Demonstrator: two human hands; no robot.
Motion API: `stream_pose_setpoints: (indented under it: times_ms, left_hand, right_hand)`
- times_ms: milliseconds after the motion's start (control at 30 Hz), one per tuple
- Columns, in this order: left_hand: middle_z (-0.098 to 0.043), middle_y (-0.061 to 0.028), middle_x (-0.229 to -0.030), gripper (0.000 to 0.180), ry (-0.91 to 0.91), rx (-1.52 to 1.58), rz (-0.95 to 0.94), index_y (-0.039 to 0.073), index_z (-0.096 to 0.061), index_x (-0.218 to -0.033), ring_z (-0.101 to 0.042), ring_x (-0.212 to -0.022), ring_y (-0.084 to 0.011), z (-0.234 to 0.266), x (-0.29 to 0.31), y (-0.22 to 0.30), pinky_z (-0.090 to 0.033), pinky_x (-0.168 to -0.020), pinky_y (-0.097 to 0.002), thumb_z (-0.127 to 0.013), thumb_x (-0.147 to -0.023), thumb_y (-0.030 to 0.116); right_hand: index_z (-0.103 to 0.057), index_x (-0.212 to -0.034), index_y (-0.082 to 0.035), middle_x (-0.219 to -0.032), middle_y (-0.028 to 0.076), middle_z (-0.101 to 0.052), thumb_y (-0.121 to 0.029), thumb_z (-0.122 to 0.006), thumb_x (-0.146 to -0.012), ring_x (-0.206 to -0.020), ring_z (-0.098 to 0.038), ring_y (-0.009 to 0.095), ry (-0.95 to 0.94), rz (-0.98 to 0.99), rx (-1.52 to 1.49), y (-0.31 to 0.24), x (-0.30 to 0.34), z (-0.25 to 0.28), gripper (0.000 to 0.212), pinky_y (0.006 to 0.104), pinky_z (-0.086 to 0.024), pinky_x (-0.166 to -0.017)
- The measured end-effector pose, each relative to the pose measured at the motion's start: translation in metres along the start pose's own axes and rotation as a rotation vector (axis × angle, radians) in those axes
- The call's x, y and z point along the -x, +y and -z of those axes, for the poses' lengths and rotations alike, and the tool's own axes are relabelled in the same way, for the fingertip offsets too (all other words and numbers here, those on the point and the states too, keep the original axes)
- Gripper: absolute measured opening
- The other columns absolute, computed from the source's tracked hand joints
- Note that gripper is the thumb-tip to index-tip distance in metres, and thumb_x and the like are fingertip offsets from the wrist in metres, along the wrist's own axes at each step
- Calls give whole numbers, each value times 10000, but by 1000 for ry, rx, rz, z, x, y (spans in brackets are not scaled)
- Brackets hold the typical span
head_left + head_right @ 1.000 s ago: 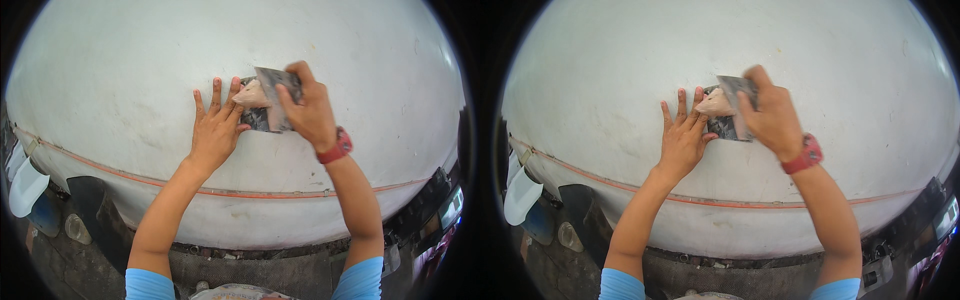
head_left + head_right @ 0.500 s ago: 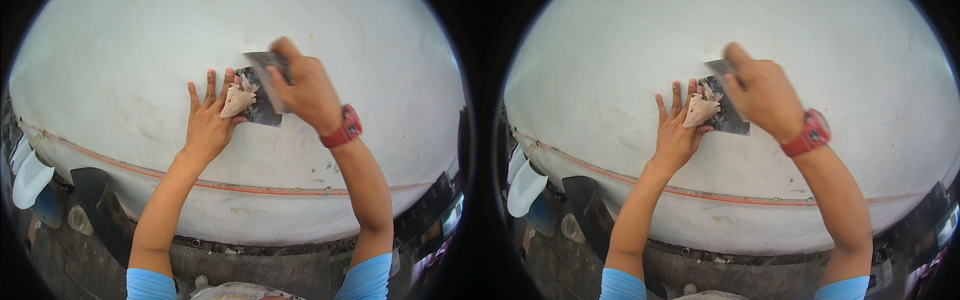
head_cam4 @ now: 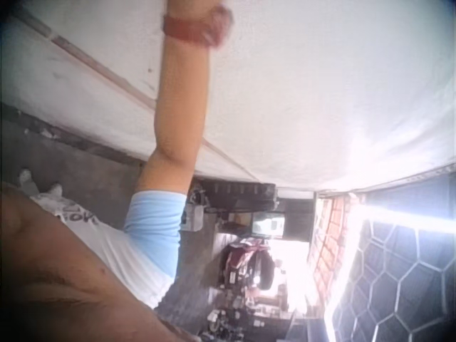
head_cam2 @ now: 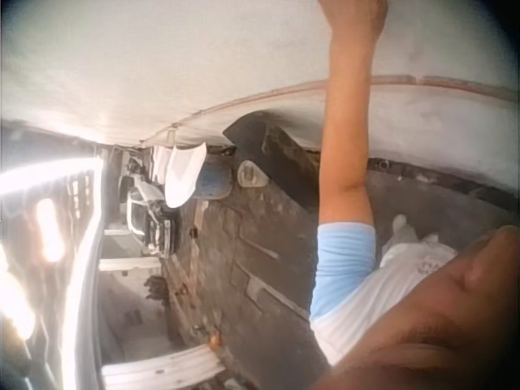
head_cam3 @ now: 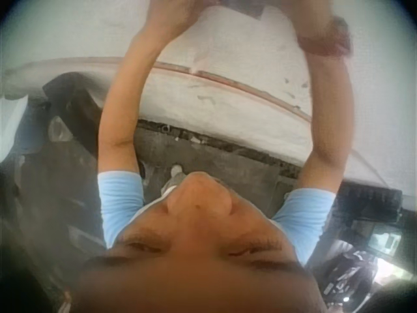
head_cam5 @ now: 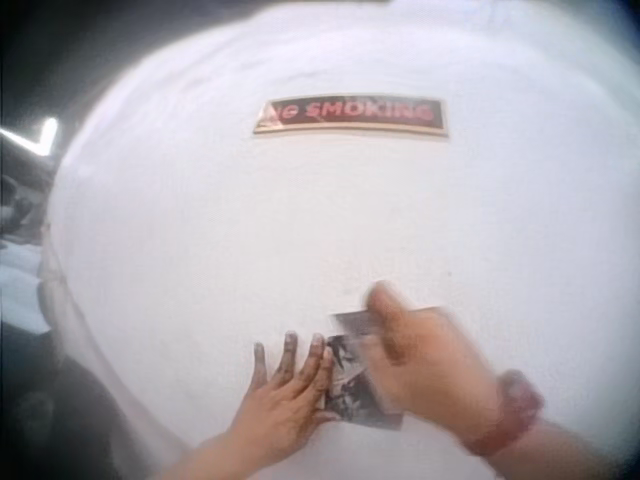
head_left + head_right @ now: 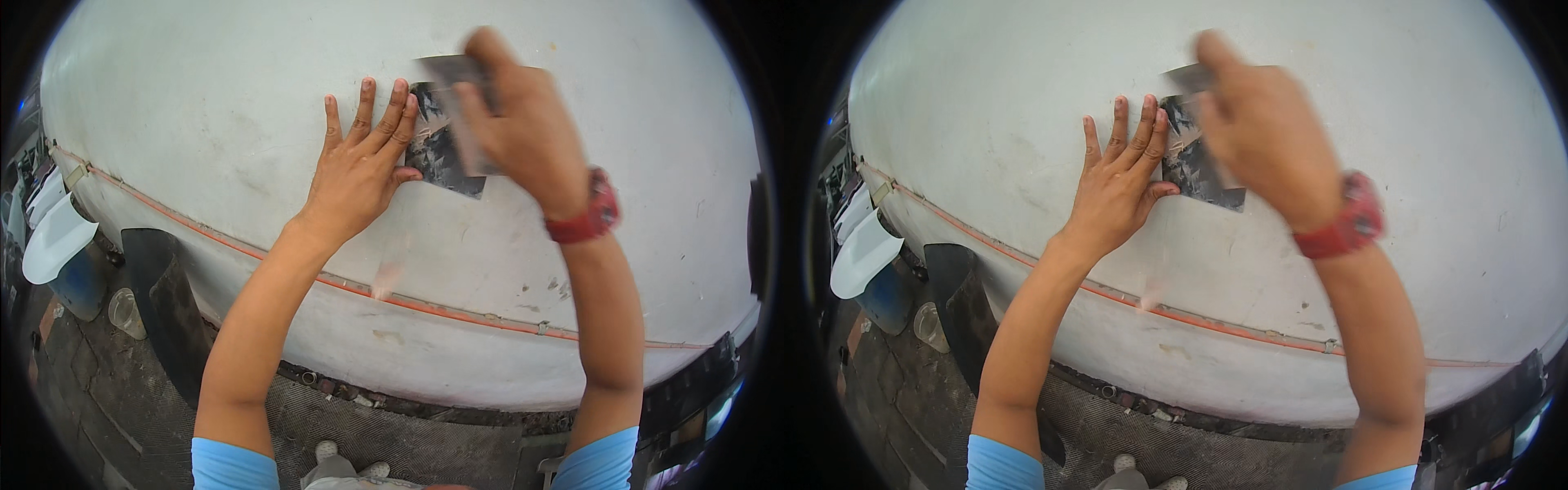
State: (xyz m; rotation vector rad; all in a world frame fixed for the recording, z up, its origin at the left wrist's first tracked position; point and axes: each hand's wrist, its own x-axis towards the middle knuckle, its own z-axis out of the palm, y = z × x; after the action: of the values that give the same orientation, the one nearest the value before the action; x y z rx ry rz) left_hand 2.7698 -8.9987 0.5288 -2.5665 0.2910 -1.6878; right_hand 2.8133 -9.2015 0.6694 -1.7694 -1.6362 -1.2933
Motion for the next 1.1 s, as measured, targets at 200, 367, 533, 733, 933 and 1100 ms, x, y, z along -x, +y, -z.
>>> stream_pose_setpoints:
  times_ms: [200, 367, 533, 733, 933, 1100]
  left_hand:
    - [-194, -40, -1907, 1013, 22, 51, 1, 154, -234, -1822, -115, -1758, -372, -8, 0, 1, -84, -1358, -751, -749, -1004, 461]
    - [-208, -53, -1903, 1034, 17, 62, 0, 150, -230, -1823, -105, -1761, -367, -10, 0, -1, -41, -1364, -739, -759, -990, 457]
    - [-243, -33, -1893, 955, 61, 111, -15, 151, -321, -1796, -141, -1755, -359, -10, -1, 1, -101, -1367, -748, -752, -999, 452]
    - [-233, -33, -1896, 953, 36, 113, -1, 154, -315, -1799, -133, -1757, -352, -8, 0, 1, -97, -1371, -741, -743, -1003, 458]
    - [-205, -35, -1904, 1028, 28, 90, 9, 167, -242, -1820, -104, -1763, -340, -9, 1, -2, -63, -1371, -736, -758, -982, 466]
    - [-197, -34, -1906, 1067, 49, 96, 9, 168, -210, -1828, -93, -1765, -333, -11, 1, 0, -56, -1368, -740, -772, -968, 457]
  right_hand:
    - [-567, -1220, -7, -798, 298, -680, -75, -668, -1004, -805, -692, 533, -100, -76, 83, -4, -4, 20, 248, 604, -524, -690]
    - [-605, -1229, -47, -911, 302, -708, -111, -718, -1034, -884, -726, 538, -188, -164, 83, -15, -13, -4, 234, 520, -573, -755]
    - [-597, -1238, -48, -884, 271, -711, -102, -723, -1034, -851, -732, 511, -181, -219, 92, -21, -16, 12, 246, 484, -575, -740]
    - [-601, -1256, -42, -866, 306, -715, -98, -681, -1017, -813, -702, 544, -105, -168, 79, -17, -18, 10, 258, 583, -551, -705]
    - [-620, -1244, -34, -870, 313, -711, -114, -680, -1026, -793, -703, 534, -154, -107, 82, -12, -16, 3, 240, 559, -555, -685]
    - [-608, -1259, -51, -831, 288, -701, -111, -678, -1024, -787, -704, 524, -146, -236, 48, -1, 13, 27, 252, 525, -561, -681]
